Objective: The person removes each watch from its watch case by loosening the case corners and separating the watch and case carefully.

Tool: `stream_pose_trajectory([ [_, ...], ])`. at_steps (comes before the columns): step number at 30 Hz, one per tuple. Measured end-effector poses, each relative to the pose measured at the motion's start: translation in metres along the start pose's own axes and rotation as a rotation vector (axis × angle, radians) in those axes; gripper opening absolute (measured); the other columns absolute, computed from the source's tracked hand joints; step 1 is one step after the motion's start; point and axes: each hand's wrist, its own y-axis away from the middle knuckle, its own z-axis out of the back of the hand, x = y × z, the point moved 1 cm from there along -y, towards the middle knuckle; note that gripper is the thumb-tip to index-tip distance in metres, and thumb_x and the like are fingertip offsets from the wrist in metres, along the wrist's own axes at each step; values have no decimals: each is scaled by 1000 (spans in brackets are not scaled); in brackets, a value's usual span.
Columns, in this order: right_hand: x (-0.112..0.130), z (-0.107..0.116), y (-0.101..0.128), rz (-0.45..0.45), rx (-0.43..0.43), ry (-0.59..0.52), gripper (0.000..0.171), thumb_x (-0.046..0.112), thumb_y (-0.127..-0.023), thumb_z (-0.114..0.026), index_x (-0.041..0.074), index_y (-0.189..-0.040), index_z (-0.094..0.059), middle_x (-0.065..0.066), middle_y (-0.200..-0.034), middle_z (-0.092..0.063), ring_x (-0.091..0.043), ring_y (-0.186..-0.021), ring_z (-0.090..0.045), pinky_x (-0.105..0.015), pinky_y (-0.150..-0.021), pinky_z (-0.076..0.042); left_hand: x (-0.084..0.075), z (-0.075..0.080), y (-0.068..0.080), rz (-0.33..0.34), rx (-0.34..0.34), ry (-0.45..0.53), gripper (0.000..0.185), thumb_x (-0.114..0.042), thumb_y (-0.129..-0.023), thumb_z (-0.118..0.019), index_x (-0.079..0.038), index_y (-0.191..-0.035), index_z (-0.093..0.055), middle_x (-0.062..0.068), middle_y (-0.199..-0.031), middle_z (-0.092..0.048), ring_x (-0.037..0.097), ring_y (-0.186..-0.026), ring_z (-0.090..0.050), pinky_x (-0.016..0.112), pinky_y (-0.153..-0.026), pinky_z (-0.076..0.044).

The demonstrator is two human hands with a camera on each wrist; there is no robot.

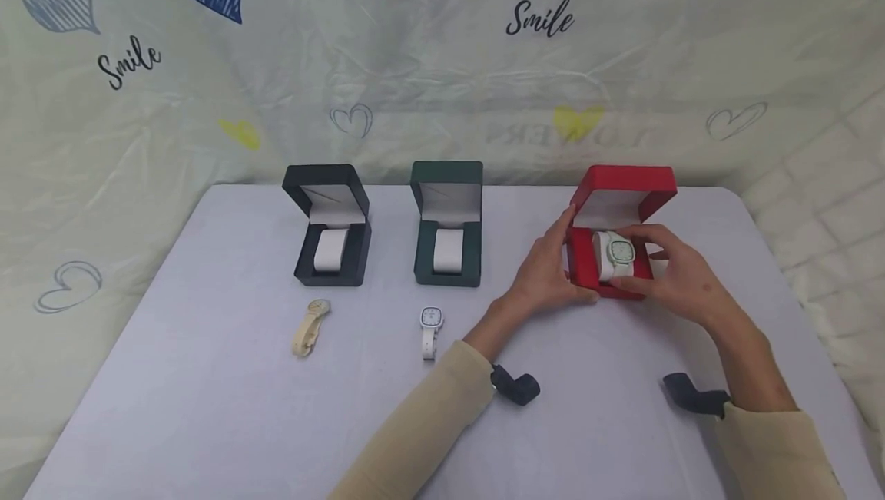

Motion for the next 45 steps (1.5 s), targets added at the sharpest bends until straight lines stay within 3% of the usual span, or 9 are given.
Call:
stream_pose_trajectory([
  [3,2,-1,0,-4,-25,2,81,13,-78,-91,10,-147,-49,-14,-140,-52,11,-114,-32,-10,-90,-38,0,0,0,-3,-1,-5,129,-39,-76,-92,-34,-167,-2,-12,-168,-31,8,-147,-41,19,-106,-50],
  [7,3,-2,0,-14,-34,-23,82,11,-78,-92,11,-147,-48,-10,-139,-50,2,-120,-33,-3,-92,-39,0,1,-1,-1,1,-8,129,-38,-76,-93,-34,-167,-2,-11,-168,-32,8,-147,-41,20,-105,-51],
  [9,4,-3,0,-9,-39,-49,84,8,-77,-91,10,-148,-46,-6,-138,-49,-8,-126,-38,-1,-89,-42,0,1,-1,0,2,-13,129,-38,-76,-93,-34,-167,-2,-11,-168,-32,8,-147,-41,19,-105,-51],
  [10,4,-3,0,-8,-42,-60,85,7,-77,-91,10,-148,-44,-2,-138,-49,-15,-128,-40,5,-83,-35,0,0,-1,1,3,-16,129,-38,-76,-93,-34,-167,-2,-11,-168,-32,8,-147,-41,19,-105,-51],
  [15,6,-5,1,4,-55,-123,91,-2,-76,-89,9,-150,-37,8,-137,-45,-43,-136,-43,4,-79,-42,0,0,-1,5,3,-18,128,-39,-76,-92,-34,-167,-2,-11,-168,-32,8,-147,-42,19,-105,-50],
  [18,7,-5,2,24,-68,-138,95,-6,-75,-88,11,-153,-36,-1,-139,-44,-13,-133,-49,4,-80,-43,1,0,0,9,6,-14,128,-39,-76,-92,-35,-167,-2,-11,-168,-32,8,-147,-41,19,-106,-50],
  [22,8,-6,2,56,-101,-106,101,-7,-72,-89,12,-157,-39,-5,-137,-45,17,-117,-36,5,-86,-35,1,0,0,3,8,-15,128,-39,-76,-92,-34,-167,-2,-11,-168,-32,7,-147,-41,19,-105,-50],
  [31,5,-8,-3,103,-127,-136,91,-17,-67,-86,2,-149,-51,31,-127,-34,12,-122,-31,9,-87,-34,0,2,0,-10,11,-18,128,-39,-77,-92,-33,-167,-1,-10,-168,-32,8,-147,-41,19,-106,-50],
  [45,8,-6,2,110,-104,-215,85,-17,-74,-82,5,-149,-48,25,-125,-49,11,-102,-55,3,-84,-45,-1,3,1,-11,21,1,127,-36,-78,-92,-33,-168,-2,-9,-169,-31,9,-149,-39,21,-108,-50],
])
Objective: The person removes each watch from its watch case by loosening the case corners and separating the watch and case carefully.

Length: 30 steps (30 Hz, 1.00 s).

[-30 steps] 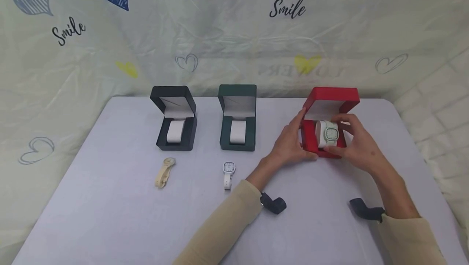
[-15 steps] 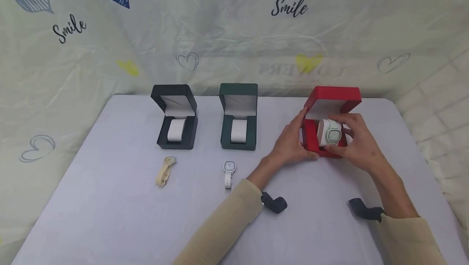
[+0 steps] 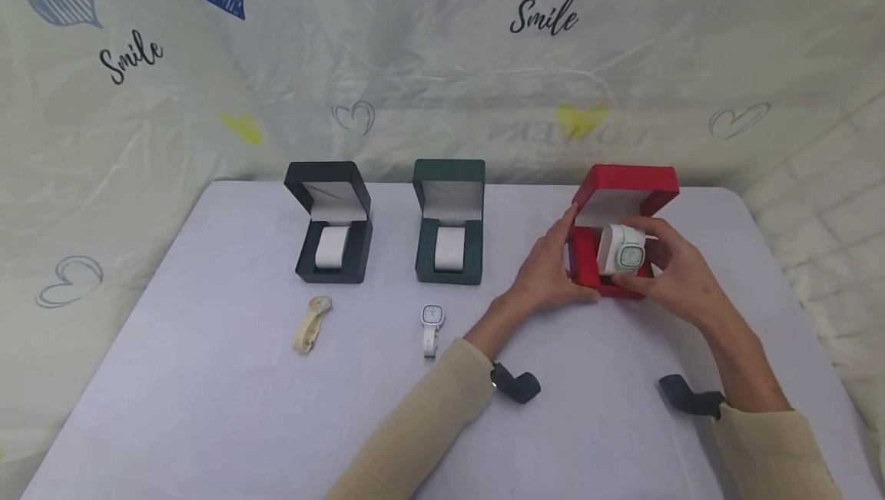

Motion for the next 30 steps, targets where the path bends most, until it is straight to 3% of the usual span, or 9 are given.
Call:
stream_pose_trajectory([
  [4,1,1,1,-18,3,-21,87,-17,-75,-82,6,-150,-46,24,-127,-49,12,-101,-57,0,-81,-49,0,1,2,-8,1,-3,126,-36,-79,-91,-32,-168,-2,-8,-170,-30,9,-151,-38,21,-110,-49],
  [11,2,5,0,-47,-32,-120,89,-20,-78,-78,9,-154,-43,19,-134,-48,1,-109,-55,-3,-80,-52,0,1,3,-14,0,-5,126,-36,-79,-91,-30,-168,-1,-8,-169,-30,8,-151,-37,20,-111,-47],
  [18,0,4,2,-81,-37,-136,88,-16,-82,-77,11,-157,-42,20,-134,-46,2,-111,-54,-2,-79,-52,0,-2,5,-27,6,15,123,-37,-81,-89,-28,-168,-2,-6,-167,-33,6,-150,-37,17,-112,-45],
  [25,2,2,2,-60,-50,-164,87,-19,-81,-75,9,-157,-42,17,-135,-48,0,-110,-55,-3,-79,-53,-2,7,8,-13,41,127,118,-16,-81,-87,-23,-168,-8,-3,-166,-35,8,-150,-38,16,-107,-49],
  [30,1,1,5,-63,-54,-158,89,-19,-81,-75,11,-158,-40,19,-135,-48,1,-111,-55,-3,-79,-53,-13,21,14,19,42,275,97,-5,-85,-79,-18,-163,-24,-1,-156,-46,9,-141,-47,17,-98,-54],
])
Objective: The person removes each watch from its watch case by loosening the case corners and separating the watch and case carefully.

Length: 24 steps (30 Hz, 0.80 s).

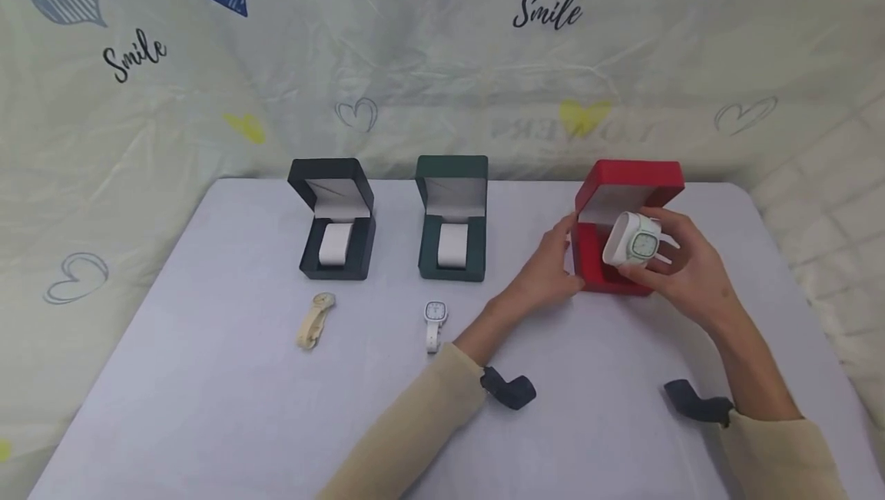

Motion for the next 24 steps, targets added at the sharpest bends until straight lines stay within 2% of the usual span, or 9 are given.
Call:
stream_pose_trajectory([
  [3,1,0,1,-14,-3,-2,89,-18,-82,-75,12,-158,-40,19,-135,-49,1,-112,-55,-3,-79,-53,-12,5,6,36,-46,60,79,-9,-90,-74,-16,-158,-35,0,-150,-52,7,-132,-51,16,-95,-55],
  [6,2,-1,3,-17,-4,-4,88,-17,-83,-75,12,-158,-40,18,-135,-50,1,-112,-55,-3,-80,-53,-21,7,11,57,-103,44,66,-16,-96,-69,-17,-156,-42,-1,-148,-54,4,-129,-53,16,-97,-54],
  [10,3,-2,4,-5,-1,-23,87,-19,-82,-75,10,-157,-41,16,-135,-51,1,-113,-56,-3,-81,-53,-28,8,12,-6,-149,3,53,-24,-100,-66,-21,-151,-50,-4,-142,-59,2,-125,-56,13,-101,-49],
  [14,5,-1,5,-11,2,-24,86,-18,-82,-75,11,-156,-42,15,-134,-52,5,-113,-57,-3,-81,-53,-29,7,9,-74,-139,42,52,-26,-101,-67,-25,-151,-51,-5,-138,-62,0,-121,-57,9,-96,-49],
  [18,7,0,10,-21,5,-11,85,-15,-83,-76,13,-156,-42,18,-134,-53,8,-113,-58,-2,-82,-52,-28,4,8,-81,-113,123,55,-28,-101,-69,-29,-153,-50,-7,-142,-61,-1,-123,-57,9,-93,-51],
  [24,8,-2,20,-1,13,-221,84,-23,-81,-70,6,-154,-42,9,-134,-58,3,-112,-64,-6,-84,-54,-23,0,10,-64,-79,160,58,-33,-98,-73,-36,-151,-52,-13,-146,-60,-3,-124,-56,13,-96,-51],
])
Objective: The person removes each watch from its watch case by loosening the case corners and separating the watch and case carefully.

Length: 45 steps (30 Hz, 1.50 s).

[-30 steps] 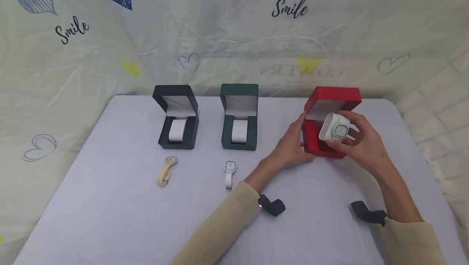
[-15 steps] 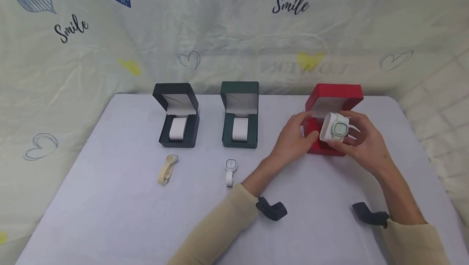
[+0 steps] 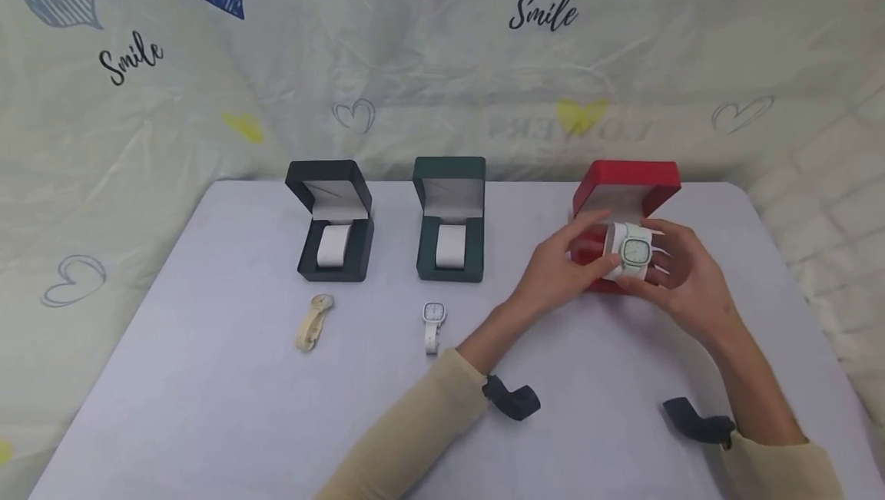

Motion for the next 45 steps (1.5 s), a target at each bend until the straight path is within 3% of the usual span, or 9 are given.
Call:
stream_pose_trajectory([
  [3,1,-1,4,23,0,-46,85,-27,-80,-69,4,-154,-42,7,-134,-59,2,-112,-65,-6,-85,-55,2,-1,1,-8,17,-4,59,-32,-97,-74,-38,-152,-51,-12,-146,-59,-1,-124,-56,13,-95,-51],
  [12,7,-5,10,74,-19,178,93,-26,-75,-74,4,-156,-40,14,-138,-55,6,-113,-62,-3,-87,-51,5,-5,2,20,74,90,60,-20,-96,-76,-35,-150,-54,-8,-134,-63,-5,-103,-60,8,-76,-54],
  [20,7,-8,14,116,-8,192,104,-32,-66,-77,2,-157,-38,9,-142,-49,6,-110,-63,-3,-89,-51,8,-7,2,35,73,119,57,-18,-95,-77,-36,-145,-59,-7,-131,-64,-3,-101,-58,11,-74,-55],
  [28,7,-13,17,107,-27,286,103,-25,-69,-81,8,-158,-41,19,-143,-47,10,-112,-58,2,-87,-47,7,-8,3,41,86,162,56,-15,-94,-77,-34,-144,-61,-10,-128,-64,-6,-96,-61,12,-74,-56],
  [39,6,-18,20,97,-24,330,100,-21,-71,-81,11,-158,-43,25,-138,-46,17,-114,-52,5,-90,-42,10,-10,5,81,87,177,54,-10,-95,-74,-31,-143,-63,-8,-124,-65,-5,-88,-61,13,-71,-57],
  [45,8,-14,20,88,1,346,102,-18,-71,-83,12,-159,-41,24,-138,-44,12,-103,-55,3,-84,-46,10,-9,1,72,99,141,52,-9,-95,-74,-30,-141,-64,-8,-120,-66,-4,-88,-60,13,-71,-56],
])
